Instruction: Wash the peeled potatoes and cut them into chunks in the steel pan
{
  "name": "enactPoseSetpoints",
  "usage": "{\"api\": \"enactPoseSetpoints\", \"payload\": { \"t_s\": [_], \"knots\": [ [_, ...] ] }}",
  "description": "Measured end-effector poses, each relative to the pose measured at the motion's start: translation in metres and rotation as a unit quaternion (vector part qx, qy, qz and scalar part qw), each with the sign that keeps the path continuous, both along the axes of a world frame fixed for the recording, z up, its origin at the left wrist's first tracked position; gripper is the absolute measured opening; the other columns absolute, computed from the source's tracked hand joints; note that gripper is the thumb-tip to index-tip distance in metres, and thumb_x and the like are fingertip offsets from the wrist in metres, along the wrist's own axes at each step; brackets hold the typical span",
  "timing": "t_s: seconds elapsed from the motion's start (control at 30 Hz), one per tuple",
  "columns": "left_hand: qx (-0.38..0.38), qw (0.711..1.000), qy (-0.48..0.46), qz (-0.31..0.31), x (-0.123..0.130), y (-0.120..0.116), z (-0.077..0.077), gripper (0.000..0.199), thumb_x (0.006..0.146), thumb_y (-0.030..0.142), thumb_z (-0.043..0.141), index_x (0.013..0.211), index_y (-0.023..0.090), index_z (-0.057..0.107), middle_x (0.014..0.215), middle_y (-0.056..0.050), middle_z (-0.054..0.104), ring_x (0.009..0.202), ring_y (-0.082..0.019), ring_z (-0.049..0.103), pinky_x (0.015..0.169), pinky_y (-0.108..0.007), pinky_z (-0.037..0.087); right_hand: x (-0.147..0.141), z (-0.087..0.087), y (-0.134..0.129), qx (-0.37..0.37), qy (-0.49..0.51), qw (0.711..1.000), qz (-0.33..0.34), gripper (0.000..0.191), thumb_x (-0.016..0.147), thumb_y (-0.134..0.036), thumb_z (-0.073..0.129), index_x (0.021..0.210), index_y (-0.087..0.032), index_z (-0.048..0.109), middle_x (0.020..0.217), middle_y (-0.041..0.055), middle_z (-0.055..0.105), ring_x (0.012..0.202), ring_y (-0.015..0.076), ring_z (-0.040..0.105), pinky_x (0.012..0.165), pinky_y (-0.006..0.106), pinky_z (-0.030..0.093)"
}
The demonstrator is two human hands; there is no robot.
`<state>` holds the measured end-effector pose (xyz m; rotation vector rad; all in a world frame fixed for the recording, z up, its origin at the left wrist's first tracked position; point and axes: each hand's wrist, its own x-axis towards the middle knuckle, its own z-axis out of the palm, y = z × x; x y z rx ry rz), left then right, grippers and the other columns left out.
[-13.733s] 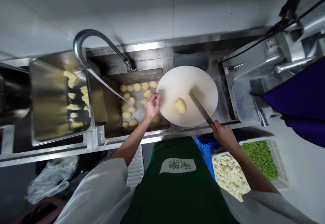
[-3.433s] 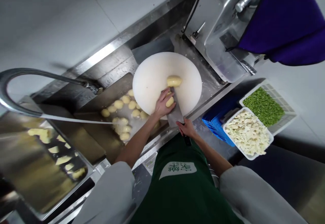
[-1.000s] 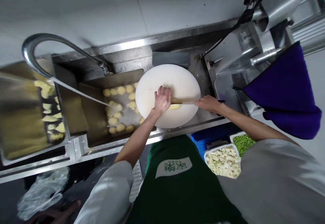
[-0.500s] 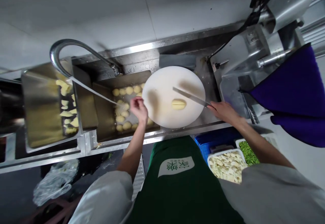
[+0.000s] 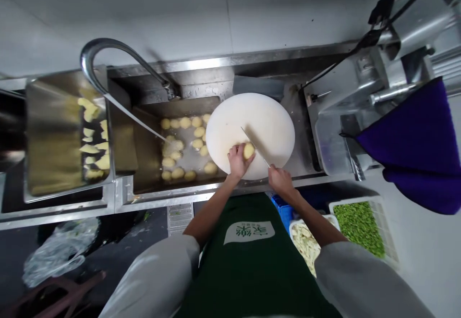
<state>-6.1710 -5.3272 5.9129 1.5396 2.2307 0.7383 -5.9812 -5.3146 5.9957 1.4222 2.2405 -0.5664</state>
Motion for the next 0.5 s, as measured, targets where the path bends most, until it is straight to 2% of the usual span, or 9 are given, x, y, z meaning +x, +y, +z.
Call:
{"api": "enactPoseSetpoints", "payload": {
  "t_s": [0.07, 0.13, 0.27, 0.4, 0.5],
  "knots": [
    [0.031, 0.999, -0.016, -0.021, -0.007, -0.004, 0.001, 0.042, 0.093, 0.045, 0.063, 0.126, 0.021, 0.059, 0.121, -0.014, 0.058, 0.116, -0.03, 0.054, 0.101, -0.047, 0.047, -0.009, 0.001, -0.002, -0.01, -0.01, 1.0, 0.012, 0.033, 0.103, -0.023, 0.031, 0.125, -0.011, 0.052, 0.102, 0.0192, 0.074, 0.097, 0.0291, 0.073, 0.082, 0.035, 0.051],
    [0.062, 0.995, -0.037, -0.074, -0.014, -0.001, 0.004, 0.026, 0.099, 0.039, 0.052, 0.115, 0.022, 0.063, 0.114, -0.011, 0.059, 0.112, -0.026, 0.055, 0.101, -0.043, 0.049, -0.014, 0.003, 0.001, -0.007, -0.026, 1.0, 0.015, 0.034, 0.102, -0.022, 0.031, 0.129, -0.009, 0.048, 0.103, 0.0211, 0.073, 0.099, 0.0289, 0.073, 0.083, 0.035, 0.051],
    [0.056, 0.982, -0.054, -0.169, -0.021, 0.013, 0.01, 0.028, 0.103, 0.031, 0.039, 0.096, 0.023, 0.065, 0.102, -0.008, 0.06, 0.101, -0.023, 0.056, 0.095, -0.04, 0.052, -0.021, 0.003, 0.003, -0.004, -0.033, 0.999, 0.025, 0.037, 0.101, -0.017, 0.029, 0.133, -0.007, 0.044, 0.104, 0.0225, 0.073, 0.1, 0.0285, 0.072, 0.084, 0.034, 0.051],
    [0.025, 0.981, -0.054, -0.185, -0.018, 0.021, 0.012, 0.029, 0.102, 0.026, 0.038, 0.091, 0.023, 0.065, 0.101, -0.009, 0.06, 0.102, -0.024, 0.055, 0.095, -0.04, 0.052, -0.023, 0.003, -0.004, -0.021, -0.037, 0.999, 0.021, 0.039, 0.097, -0.01, 0.031, 0.133, -0.006, 0.045, 0.102, 0.0217, 0.073, 0.099, 0.0302, 0.072, 0.084, 0.035, 0.051],
    [0.011, 0.981, -0.053, -0.188, -0.016, 0.021, 0.011, 0.029, 0.1, 0.022, 0.037, 0.092, 0.023, 0.064, 0.102, -0.009, 0.06, 0.104, -0.025, 0.055, 0.097, -0.041, 0.051, -0.022, 0.009, -0.008, -0.018, -0.036, 0.999, 0.013, 0.037, 0.1, -0.015, 0.03, 0.133, -0.006, 0.044, 0.099, 0.0214, 0.073, 0.098, 0.0305, 0.072, 0.084, 0.035, 0.051]
  ]
}}
